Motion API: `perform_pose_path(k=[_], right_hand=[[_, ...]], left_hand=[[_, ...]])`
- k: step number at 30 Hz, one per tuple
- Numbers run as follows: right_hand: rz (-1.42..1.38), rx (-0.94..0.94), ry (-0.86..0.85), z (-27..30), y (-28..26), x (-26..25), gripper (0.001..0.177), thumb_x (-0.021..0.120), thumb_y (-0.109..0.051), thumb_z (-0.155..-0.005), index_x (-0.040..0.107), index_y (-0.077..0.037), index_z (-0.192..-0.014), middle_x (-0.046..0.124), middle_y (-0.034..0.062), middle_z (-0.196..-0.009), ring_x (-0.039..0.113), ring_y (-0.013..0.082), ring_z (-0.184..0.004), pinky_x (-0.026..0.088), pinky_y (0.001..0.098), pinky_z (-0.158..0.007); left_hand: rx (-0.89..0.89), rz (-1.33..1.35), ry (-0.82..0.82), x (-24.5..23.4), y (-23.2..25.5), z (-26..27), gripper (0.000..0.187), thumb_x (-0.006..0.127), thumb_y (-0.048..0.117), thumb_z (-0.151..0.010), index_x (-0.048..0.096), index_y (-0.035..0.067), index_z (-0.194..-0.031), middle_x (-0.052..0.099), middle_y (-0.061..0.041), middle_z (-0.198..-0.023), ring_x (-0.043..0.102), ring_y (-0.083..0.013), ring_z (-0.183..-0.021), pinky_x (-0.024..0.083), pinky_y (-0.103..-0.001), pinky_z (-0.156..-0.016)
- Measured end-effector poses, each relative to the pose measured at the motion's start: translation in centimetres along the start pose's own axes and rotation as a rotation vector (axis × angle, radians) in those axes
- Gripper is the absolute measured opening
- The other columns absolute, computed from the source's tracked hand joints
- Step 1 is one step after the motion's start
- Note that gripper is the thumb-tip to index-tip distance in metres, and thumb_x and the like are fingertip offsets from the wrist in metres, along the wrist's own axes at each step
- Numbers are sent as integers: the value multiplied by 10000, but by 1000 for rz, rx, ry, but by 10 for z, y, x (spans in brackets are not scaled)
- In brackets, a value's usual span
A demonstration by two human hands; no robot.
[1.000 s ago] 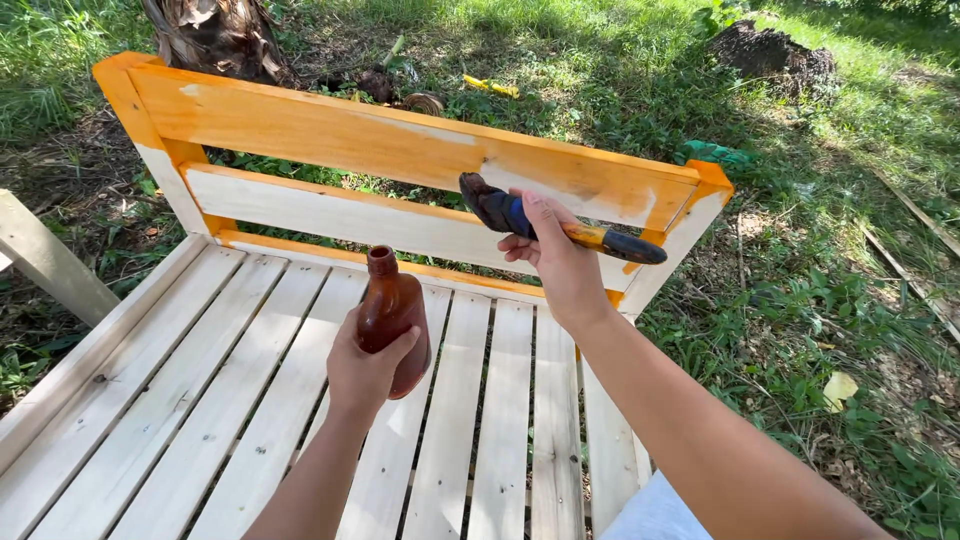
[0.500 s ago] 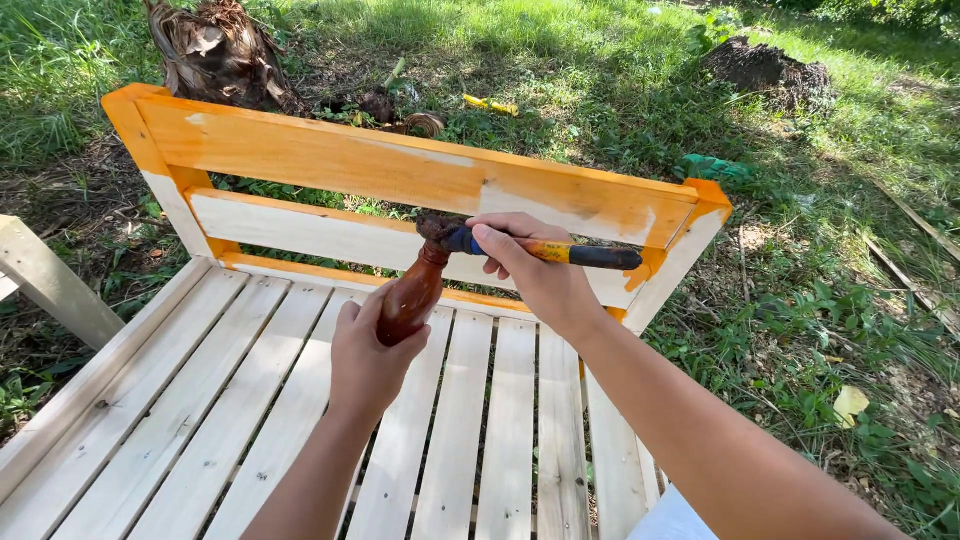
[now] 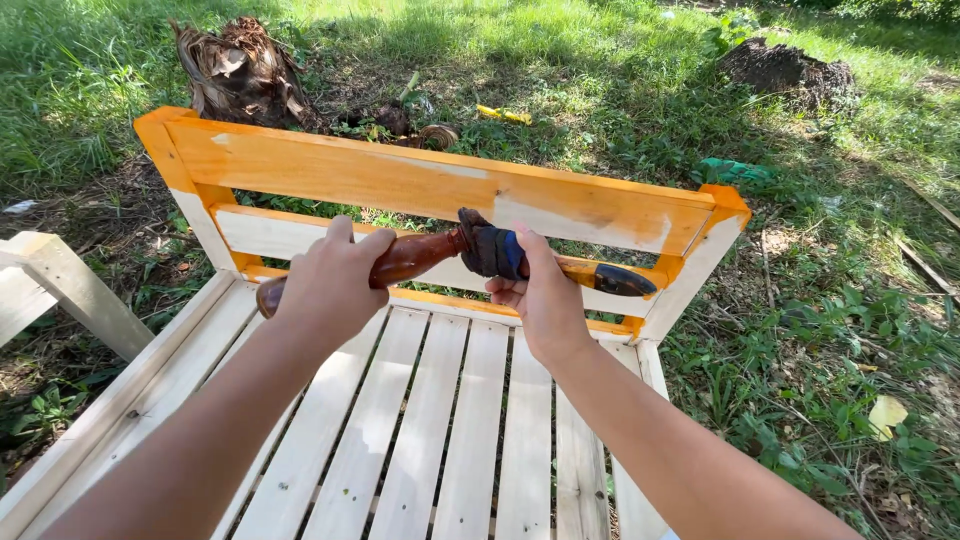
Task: Painting a wooden bench with a brush and varnish.
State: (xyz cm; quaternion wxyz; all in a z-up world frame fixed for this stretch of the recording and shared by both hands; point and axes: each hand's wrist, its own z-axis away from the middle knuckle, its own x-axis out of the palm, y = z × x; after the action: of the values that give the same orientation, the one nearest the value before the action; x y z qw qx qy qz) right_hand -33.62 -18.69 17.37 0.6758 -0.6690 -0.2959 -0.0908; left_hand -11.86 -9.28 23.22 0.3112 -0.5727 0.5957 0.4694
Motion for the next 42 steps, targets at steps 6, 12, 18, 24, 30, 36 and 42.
perform_pose_path(k=[6, 12, 18, 24, 30, 36, 42], right_hand=[[-184, 121, 157, 4, 15, 15, 368, 626, -458, -928, 648, -92, -967, 680, 50, -815, 655, 180, -651, 566, 346, -629], [-4, 58, 135, -9, -1, 8, 423, 640, -486, -897, 674, -67, -938, 690, 52, -784, 659, 165, -592, 562, 328, -551], [442, -22, 0, -21, -47, 22, 462, 685, -482, -859, 691, -21, -893, 675, 55, -694, 607, 138, -454, 487, 277, -402], [451, 2, -57, -24, -45, 27, 428, 677, -472, -866, 669, -44, -855, 657, 50, -681, 602, 132, -463, 483, 270, -405], [-127, 338, 106, -42, -5, 21, 344, 640, -460, -892, 595, -122, -843, 603, 40, -773, 592, 166, -575, 534, 271, -495], [-154, 264, 32, -81, 18, 5, 395, 644, -476, -950, 651, -81, -946, 642, 98, -844, 639, 196, -638, 566, 307, -542], [1224, -1302, -570, -94, -30, -4, 303, 737, -201, -982, 667, -55, -1239, 669, 126, -1244, 667, 285, -1034, 578, 413, -892]], left_hand=[[218, -326, -79, -26, -1, -23, 516, 823, 173, -738, 627, 254, -1209, 526, -117, -1129, 609, -358, -1056, 495, -547, -836], [40, -92, -52, 4, 6, -1, 663, 840, 170, -713, 589, 255, -1321, 517, -142, -1142, 633, -378, -980, 512, -542, -822], [-240, 398, 88, 53, 27, 39, 636, 829, 130, -724, 624, 235, -1318, 554, -131, -1101, 642, -354, -944, 538, -458, -836], [-396, 714, 125, 86, 43, 48, 643, 842, 181, -713, 632, 187, -1320, 573, -118, -1059, 661, -285, -932, 546, -403, -872], [-488, 727, 199, 97, 34, 46, 675, 866, 227, -708, 619, 158, -1332, 588, -111, -1055, 641, -278, -975, 519, -399, -889], [-453, 783, 392, 97, 26, 32, 655, 849, 221, -726, 619, 141, -1334, 589, -107, -1063, 646, -272, -961, 529, -396, -874], [-399, 828, 471, 92, 19, 8, 656, 859, 212, -736, 614, 142, -1341, 590, -95, -1059, 638, -250, -965, 523, -382, -881]])
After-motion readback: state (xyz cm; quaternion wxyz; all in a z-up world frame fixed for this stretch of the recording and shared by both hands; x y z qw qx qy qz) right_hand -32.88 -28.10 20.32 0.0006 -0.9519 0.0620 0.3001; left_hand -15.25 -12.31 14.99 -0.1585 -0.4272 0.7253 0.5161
